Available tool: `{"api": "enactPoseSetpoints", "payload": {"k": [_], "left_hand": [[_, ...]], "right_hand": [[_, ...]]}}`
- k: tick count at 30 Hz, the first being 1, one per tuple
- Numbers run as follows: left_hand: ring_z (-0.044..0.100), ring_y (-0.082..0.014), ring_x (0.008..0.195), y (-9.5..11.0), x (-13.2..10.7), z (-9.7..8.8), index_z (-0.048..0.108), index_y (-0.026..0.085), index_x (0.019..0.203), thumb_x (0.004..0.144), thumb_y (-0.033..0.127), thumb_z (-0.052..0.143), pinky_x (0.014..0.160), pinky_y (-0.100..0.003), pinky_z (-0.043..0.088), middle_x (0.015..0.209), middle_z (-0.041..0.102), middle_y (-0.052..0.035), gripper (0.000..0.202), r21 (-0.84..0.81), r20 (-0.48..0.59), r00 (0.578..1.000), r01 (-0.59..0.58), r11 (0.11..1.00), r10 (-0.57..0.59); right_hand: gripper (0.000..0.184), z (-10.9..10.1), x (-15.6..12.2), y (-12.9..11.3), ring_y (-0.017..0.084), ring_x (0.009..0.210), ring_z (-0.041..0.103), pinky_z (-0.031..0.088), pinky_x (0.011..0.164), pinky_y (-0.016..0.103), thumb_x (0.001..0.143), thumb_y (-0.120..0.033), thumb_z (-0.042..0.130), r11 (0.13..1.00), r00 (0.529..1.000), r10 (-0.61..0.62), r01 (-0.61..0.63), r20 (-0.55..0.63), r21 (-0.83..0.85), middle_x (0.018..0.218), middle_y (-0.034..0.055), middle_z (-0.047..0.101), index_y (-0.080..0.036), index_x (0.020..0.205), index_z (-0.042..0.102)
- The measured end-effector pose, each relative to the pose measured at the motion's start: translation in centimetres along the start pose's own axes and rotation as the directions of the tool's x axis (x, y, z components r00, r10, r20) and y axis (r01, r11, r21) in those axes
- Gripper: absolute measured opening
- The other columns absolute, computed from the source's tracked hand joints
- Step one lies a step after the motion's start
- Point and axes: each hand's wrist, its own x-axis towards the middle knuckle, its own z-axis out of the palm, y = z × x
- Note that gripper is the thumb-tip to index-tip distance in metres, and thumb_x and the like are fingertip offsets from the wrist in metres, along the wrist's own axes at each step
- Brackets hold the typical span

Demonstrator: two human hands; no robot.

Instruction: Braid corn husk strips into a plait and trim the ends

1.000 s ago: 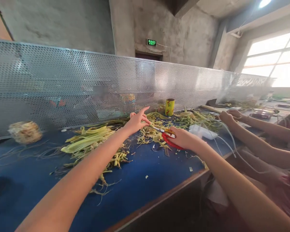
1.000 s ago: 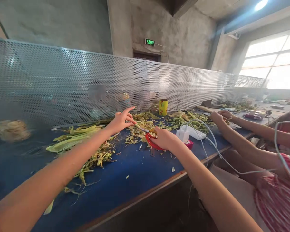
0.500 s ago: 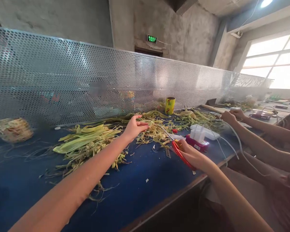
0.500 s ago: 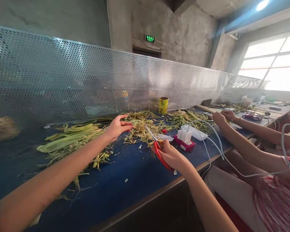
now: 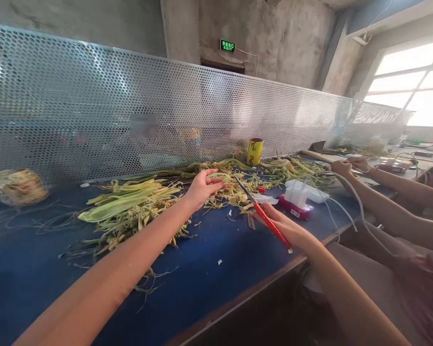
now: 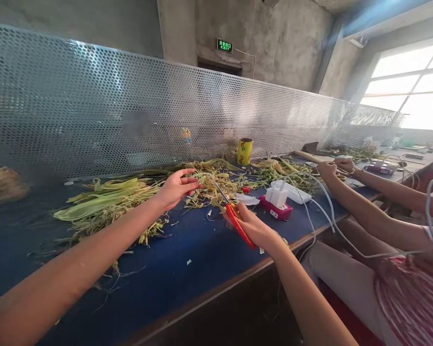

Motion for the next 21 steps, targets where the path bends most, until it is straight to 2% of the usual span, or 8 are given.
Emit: {"api": "enactPoseSetpoints", "payload": {"k": [9,13,17,21], "left_hand": [[0.063,-0.0145,0.068,0.5,-0.3,1.3,0.049,0.012,0.105,0.065,0.0,0.066,0.047,-0.022,0.035,0.073,0.06,-0.0027,0.045,-0.005,-0.007,1.0,0.025,1.0,-0.025],[0.063,-0.0149,0.069,0.5,-0.2,1.4,0.047,0.01,0.106,0.067,0.0,0.064,0.047,-0.022,0.034,0.072,0.061,-0.0033,0.044,-0.009,-0.015,1.0,0.02,1.0,-0.02],[0.063,-0.0148,0.067,0.4,0.0,1.5,0.048,0.01,0.106,0.065,0.0,0.067,0.047,-0.022,0.034,0.072,0.062,-0.0036,0.047,0.0,-0.014,1.0,0.018,1.0,-0.018],[0.063,-0.0142,0.066,0.0,0.3,1.6,0.048,0.01,0.107,0.063,0.002,0.069,0.049,-0.022,0.036,0.072,0.062,-0.0026,0.05,0.018,0.005,1.0,0.014,1.0,-0.014]], "right_hand": [[0.036,-0.2,-0.4,-0.7,0.018,0.08,0.05,0.042,0.071,0.03,0.075,-0.054,0.047,0.999,1.0,-0.014,0.014,0.004,0.033,0.084,0.0023,0.055,-0.019,0.083,0.047],[0.04,-0.4,-0.6,-0.8,0.019,0.082,0.05,0.042,0.074,0.03,0.074,-0.058,0.046,0.999,1.0,-0.027,0.026,0.016,0.042,0.086,0.0031,0.054,-0.019,0.082,0.045],[0.043,-0.3,-0.7,-0.9,0.019,0.08,0.05,0.042,0.072,0.03,0.071,-0.061,0.047,0.999,1.0,0.002,-0.002,0.009,0.032,0.081,0.0016,0.053,-0.02,0.078,0.043],[0.038,-0.1,-0.6,-0.8,0.017,0.076,0.049,0.042,0.069,0.029,0.073,-0.058,0.047,0.999,1.0,-0.016,0.016,0.01,0.029,0.077,0.0003,0.051,-0.02,0.077,0.043]]}}
